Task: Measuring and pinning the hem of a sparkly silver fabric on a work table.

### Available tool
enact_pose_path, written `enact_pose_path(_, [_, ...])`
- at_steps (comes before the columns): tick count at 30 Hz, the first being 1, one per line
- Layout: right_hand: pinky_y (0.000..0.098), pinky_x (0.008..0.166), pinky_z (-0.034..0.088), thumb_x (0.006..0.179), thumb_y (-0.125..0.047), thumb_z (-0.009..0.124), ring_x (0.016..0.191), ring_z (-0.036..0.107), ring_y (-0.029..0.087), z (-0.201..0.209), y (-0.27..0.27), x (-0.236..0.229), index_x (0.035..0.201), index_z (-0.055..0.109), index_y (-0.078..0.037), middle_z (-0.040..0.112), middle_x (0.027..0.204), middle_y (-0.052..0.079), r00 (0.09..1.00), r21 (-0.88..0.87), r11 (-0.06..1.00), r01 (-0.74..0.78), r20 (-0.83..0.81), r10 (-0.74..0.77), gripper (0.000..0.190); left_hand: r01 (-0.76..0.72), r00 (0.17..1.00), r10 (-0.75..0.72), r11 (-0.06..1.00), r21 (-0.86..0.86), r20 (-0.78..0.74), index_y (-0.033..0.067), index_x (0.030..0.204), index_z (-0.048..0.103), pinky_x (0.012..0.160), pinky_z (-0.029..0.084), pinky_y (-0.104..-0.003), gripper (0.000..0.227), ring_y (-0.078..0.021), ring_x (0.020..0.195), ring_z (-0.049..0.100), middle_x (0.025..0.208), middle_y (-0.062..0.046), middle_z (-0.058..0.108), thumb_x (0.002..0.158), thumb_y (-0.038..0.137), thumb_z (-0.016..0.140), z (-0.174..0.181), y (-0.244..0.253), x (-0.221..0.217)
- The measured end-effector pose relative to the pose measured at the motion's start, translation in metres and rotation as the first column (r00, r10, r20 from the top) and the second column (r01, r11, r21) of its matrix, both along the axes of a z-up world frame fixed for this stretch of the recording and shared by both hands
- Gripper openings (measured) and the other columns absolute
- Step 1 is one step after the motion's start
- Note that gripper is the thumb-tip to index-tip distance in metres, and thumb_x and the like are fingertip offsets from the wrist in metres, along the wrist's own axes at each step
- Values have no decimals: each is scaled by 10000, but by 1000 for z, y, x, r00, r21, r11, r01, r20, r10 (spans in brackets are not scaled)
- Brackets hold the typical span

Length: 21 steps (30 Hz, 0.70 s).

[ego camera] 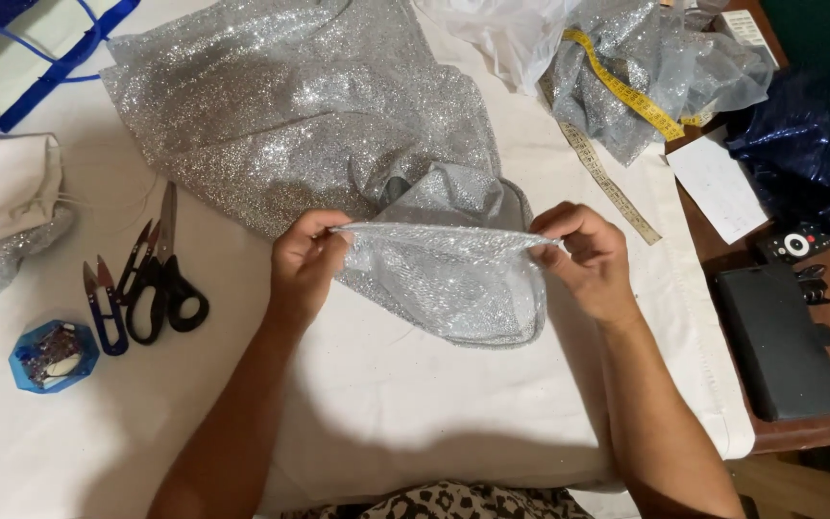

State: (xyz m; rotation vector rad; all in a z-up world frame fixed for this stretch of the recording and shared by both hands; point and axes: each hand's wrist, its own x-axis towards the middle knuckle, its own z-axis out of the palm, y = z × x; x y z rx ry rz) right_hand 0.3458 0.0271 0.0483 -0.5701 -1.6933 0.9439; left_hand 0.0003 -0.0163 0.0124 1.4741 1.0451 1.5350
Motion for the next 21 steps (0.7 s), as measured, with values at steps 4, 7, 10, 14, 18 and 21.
enact_pose_path(4, [308,552,495,854,-56,768,622,612,230,24,-15,-22,896,720,-23,717,838,135,971,251,965,80,198,-132,72,2,999,-3,1000,23,51,12,1089,611,619,497,-269,179,-112,599,502,637,-20,514,931,-1,528,13,1,-4])
enact_pose_path(7, [336,484,486,904,-91,710,553,582,231,29,-24,-37,892,747,-38,701,766,112,957,406,912,63,235,-170,66,-84,993,81,996,40,86,44,1075,572,615,569,-261,125,-114,623,630,1025,-166,682,982,26,491,17,4,-4])
enact_pose_path(10, [330,528,518,920,-105,670,593,594,225,38,-35,-53,903,743,-51,686,778,121,961,511,859,10,232,-150,92,-140,988,137,990,33,73,52,1030,536,843,563,-327,58,-184,953,666,1168,-159,647,988,15,520,15,6,-5])
enact_pose_path(14, [307,438,513,922,-53,650,555,653,236,30,-39,-57,943,711,-41,732,822,134,970,356,933,53,203,-133,65,-116,992,118,993,28,-44,45,1085,582,908,540,-346,148,-211,1021,620,1140,-128,598,948,-8,569,3,11,-11])
enact_pose_path(18, [275,472,520,933,6,695,571,579,145,-7,-28,-38,1024,665,-1,664,777,97,946,-115,942,316,121,-302,97,-12,988,17,999,34,-153,52,1051,666,864,562,-326,123,-217,947,602,1015,-109,580,946,21,610,14,7,-12])
enact_pose_path(21, [191,469,461,932,-12,705,540,537,89,-7,-12,-18,1123,626,36,583,727,65,951,-296,905,307,69,-300,211,71,988,-75,997,-33,-133,37,1034,671,817,553,-311,96,-163,864,575,936,-88,587,955,85,645,12,8,-11])
